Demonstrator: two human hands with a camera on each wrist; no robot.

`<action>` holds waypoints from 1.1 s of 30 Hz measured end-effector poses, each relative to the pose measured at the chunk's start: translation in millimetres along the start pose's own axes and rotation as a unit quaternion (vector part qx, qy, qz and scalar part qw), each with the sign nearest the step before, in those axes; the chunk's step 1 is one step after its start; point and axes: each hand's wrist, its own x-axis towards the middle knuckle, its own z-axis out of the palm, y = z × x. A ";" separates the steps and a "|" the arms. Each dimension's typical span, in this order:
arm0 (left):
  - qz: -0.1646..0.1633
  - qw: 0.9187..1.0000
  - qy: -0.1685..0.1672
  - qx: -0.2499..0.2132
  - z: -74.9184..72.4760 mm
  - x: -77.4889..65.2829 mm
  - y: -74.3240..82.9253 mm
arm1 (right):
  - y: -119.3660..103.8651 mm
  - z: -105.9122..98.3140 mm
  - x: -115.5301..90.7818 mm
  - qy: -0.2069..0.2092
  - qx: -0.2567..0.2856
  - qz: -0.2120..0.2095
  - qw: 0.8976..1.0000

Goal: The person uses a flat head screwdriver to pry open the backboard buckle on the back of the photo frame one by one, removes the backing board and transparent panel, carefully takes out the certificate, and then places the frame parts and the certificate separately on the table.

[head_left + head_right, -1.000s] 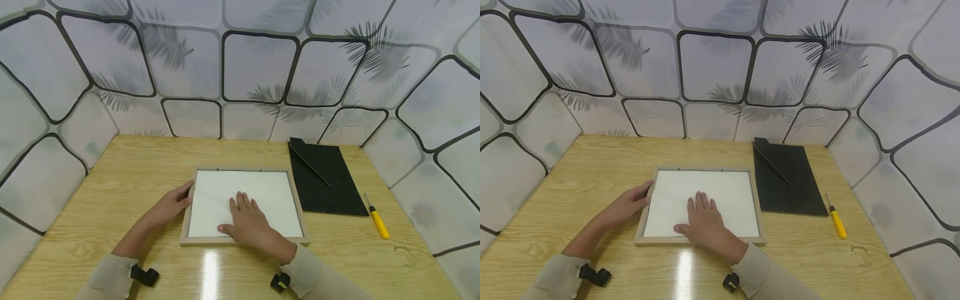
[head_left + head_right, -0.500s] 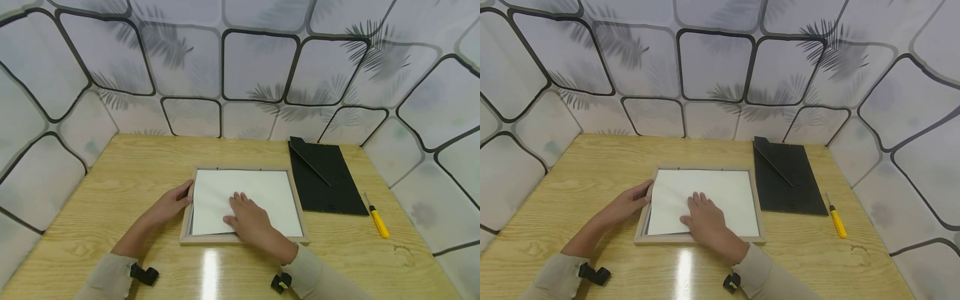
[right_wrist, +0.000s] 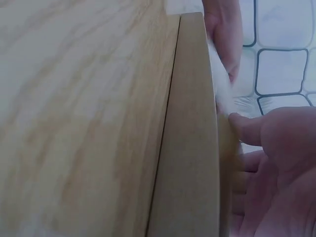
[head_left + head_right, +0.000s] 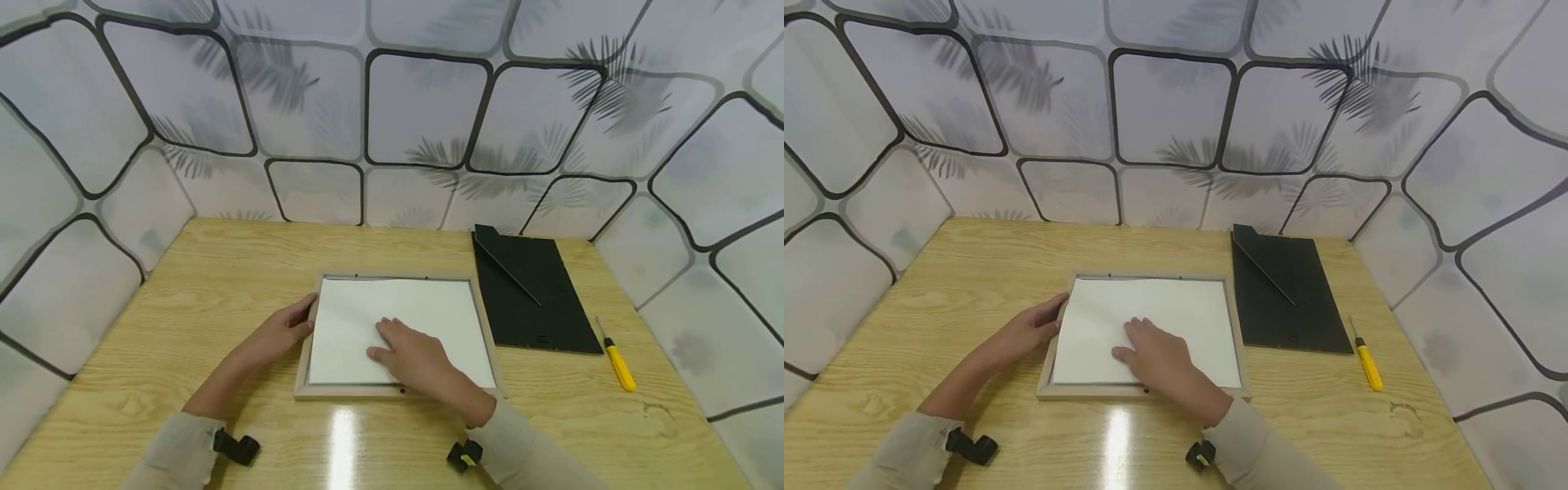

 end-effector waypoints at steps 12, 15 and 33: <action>0.003 1.000 0.007 0.003 0.3 -1.8 2.6 | -6.4 7.5 -7.9 -0.060 -0.047 -0.033 0.997; 0.000 1.000 0.010 0.008 0.7 -2.0 3.3 | -8.2 10.0 -11.6 -0.070 -0.064 -0.048 0.994; -0.005 1.000 0.012 0.002 1.3 -1.8 1.2 | -14.6 9.3 -14.6 -0.050 -0.100 -0.065 0.992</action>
